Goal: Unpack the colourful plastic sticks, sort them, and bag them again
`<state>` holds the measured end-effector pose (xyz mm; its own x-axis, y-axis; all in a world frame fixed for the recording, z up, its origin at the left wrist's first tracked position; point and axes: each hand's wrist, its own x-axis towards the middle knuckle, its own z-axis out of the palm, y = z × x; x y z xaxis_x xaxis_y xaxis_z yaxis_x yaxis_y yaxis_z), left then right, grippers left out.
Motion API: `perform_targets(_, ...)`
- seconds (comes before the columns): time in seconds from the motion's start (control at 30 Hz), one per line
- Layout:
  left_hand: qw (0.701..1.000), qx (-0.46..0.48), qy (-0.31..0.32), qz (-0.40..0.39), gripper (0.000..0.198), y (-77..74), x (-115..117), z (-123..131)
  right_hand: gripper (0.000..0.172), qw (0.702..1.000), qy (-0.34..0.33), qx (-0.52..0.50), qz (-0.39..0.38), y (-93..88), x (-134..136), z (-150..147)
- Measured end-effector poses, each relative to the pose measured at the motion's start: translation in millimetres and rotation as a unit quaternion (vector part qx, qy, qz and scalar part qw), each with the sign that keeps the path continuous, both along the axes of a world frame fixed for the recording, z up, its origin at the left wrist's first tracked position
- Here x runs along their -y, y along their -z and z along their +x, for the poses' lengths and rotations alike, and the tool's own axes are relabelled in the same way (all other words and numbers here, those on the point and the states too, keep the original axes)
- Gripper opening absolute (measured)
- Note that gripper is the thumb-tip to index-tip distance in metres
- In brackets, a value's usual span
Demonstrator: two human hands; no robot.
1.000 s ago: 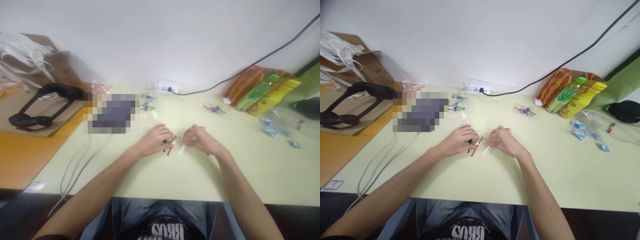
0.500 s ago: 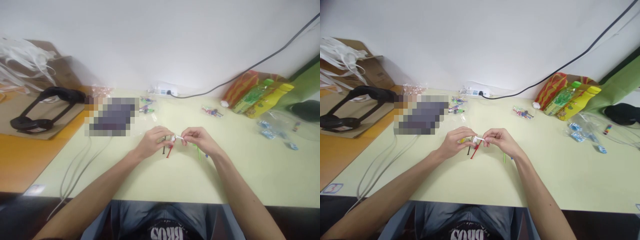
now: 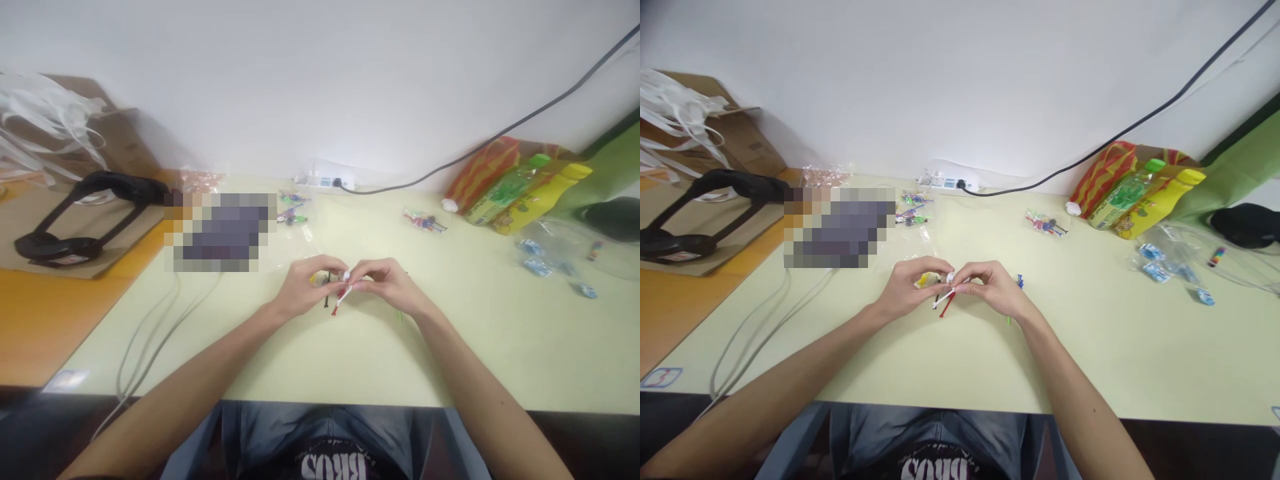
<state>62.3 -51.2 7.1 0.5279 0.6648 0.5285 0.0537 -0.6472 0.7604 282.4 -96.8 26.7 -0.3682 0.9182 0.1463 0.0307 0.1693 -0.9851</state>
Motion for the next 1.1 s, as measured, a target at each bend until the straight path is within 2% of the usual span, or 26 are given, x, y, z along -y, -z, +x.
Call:
perform_targets(0.2, 0.995, 0.012, 0.013, -0.094, 0.015, -3.7, 0.9, 0.3, 0.018, 1.000, 0.002, -0.011, 0.000, 2.9, -0.6, -0.2)
perform_targets(0.33, 0.991, 0.006, 0.026, -0.128, 0.013, -6.4, 3.0, 1.1, 0.019, 1.000, 0.023, -0.013, 0.012, 1.4, -0.3, 1.0)
perform_targets(0.53, 0.981, 0.026, 0.039, -0.186, 0.015, -6.3, 4.9, 3.2, 0.018, 1.000, 0.017, -0.015, 0.021, 0.6, -0.8, 2.3)
perform_targets(0.83, 0.979, 0.039, 0.055, -0.193, 0.020, -3.9, 4.5, 3.2, 0.024, 0.998, 0.033, 0.004, 0.050, 3.1, -1.1, 1.7)
perform_targets(1.1, 0.970, 0.017, 0.084, -0.229, 0.024, -2.6, 4.6, 2.7, 0.026, 0.992, 0.065, 0.063, 0.089, -2.5, 2.0, 4.7)
